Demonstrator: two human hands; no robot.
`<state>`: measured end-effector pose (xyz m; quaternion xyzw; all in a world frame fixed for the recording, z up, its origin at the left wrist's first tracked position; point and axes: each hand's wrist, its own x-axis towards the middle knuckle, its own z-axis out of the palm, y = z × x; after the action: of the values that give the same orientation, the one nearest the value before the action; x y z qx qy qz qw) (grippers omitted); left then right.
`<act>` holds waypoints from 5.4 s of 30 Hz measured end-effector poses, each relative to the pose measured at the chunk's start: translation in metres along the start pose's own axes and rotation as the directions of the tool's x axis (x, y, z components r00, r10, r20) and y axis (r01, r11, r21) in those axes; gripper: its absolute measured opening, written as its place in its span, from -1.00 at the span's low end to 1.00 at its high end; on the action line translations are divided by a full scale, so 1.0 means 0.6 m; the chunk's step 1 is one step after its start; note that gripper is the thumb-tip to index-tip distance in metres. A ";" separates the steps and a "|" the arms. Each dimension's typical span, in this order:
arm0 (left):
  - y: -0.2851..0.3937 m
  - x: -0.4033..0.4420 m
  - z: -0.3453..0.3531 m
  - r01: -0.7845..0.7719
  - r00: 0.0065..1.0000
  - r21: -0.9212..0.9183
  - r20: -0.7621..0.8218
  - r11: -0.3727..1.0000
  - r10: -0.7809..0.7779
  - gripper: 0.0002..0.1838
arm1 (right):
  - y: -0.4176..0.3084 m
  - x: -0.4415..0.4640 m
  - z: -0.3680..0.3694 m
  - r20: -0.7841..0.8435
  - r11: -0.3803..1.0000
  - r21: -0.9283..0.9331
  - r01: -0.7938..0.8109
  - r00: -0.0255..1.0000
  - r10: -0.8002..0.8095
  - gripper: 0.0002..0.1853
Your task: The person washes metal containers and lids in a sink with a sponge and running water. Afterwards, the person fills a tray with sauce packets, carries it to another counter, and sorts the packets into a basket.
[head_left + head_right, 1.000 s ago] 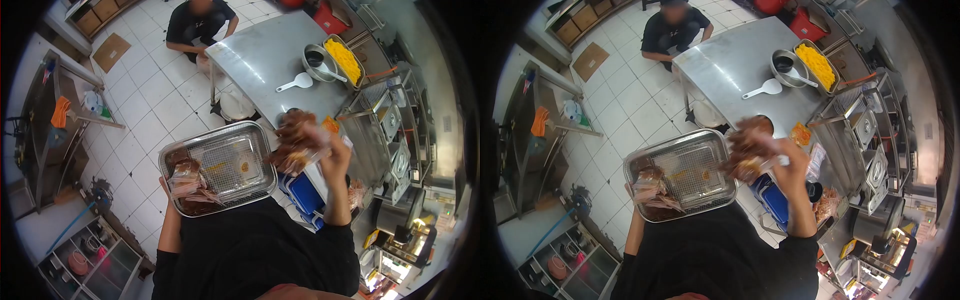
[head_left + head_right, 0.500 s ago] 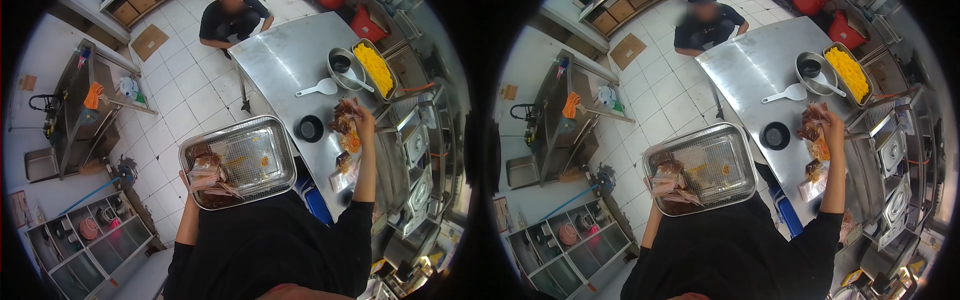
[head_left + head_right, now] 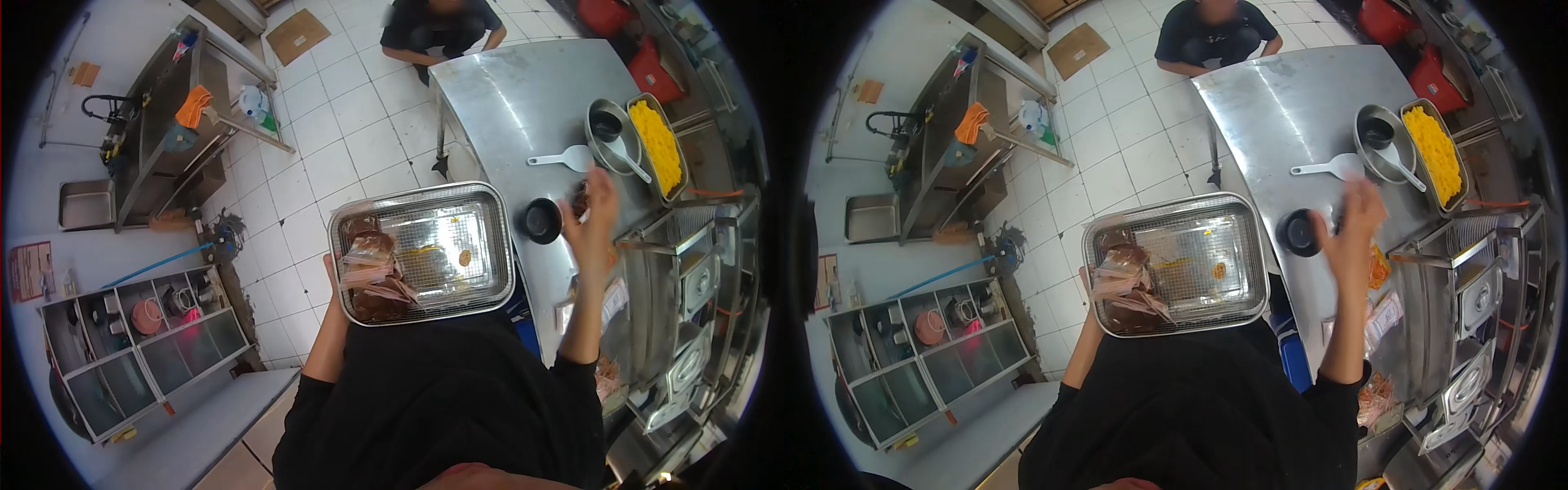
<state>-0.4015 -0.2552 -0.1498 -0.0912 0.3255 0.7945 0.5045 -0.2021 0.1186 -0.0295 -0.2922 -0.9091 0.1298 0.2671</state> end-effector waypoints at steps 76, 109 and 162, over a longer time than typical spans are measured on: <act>0.038 -0.012 -0.017 0.024 0.983 -0.026 -0.183 0.999 -0.028 -0.29 | -0.318 0.074 0.210 0.158 0.751 0.468 0.465 0.792 -0.589 -0.86; 0.098 -0.105 -0.207 -0.550 0.576 0.205 -0.609 0.810 0.545 -0.32 | -0.725 -0.088 0.332 0.603 0.588 0.504 0.633 0.229 -0.764 -0.42; 1.042 0.353 -0.165 -0.863 -0.199 0.504 -0.421 0.046 0.885 -0.39 | -0.979 0.908 0.895 0.244 -0.153 0.949 -0.274 0.951 -0.189 -0.52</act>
<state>-1.0584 -0.3325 -0.0605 -0.1032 0.4582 0.8139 -0.3419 -1.1492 -0.0644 -0.0183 0.0068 -0.5077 0.8252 0.2474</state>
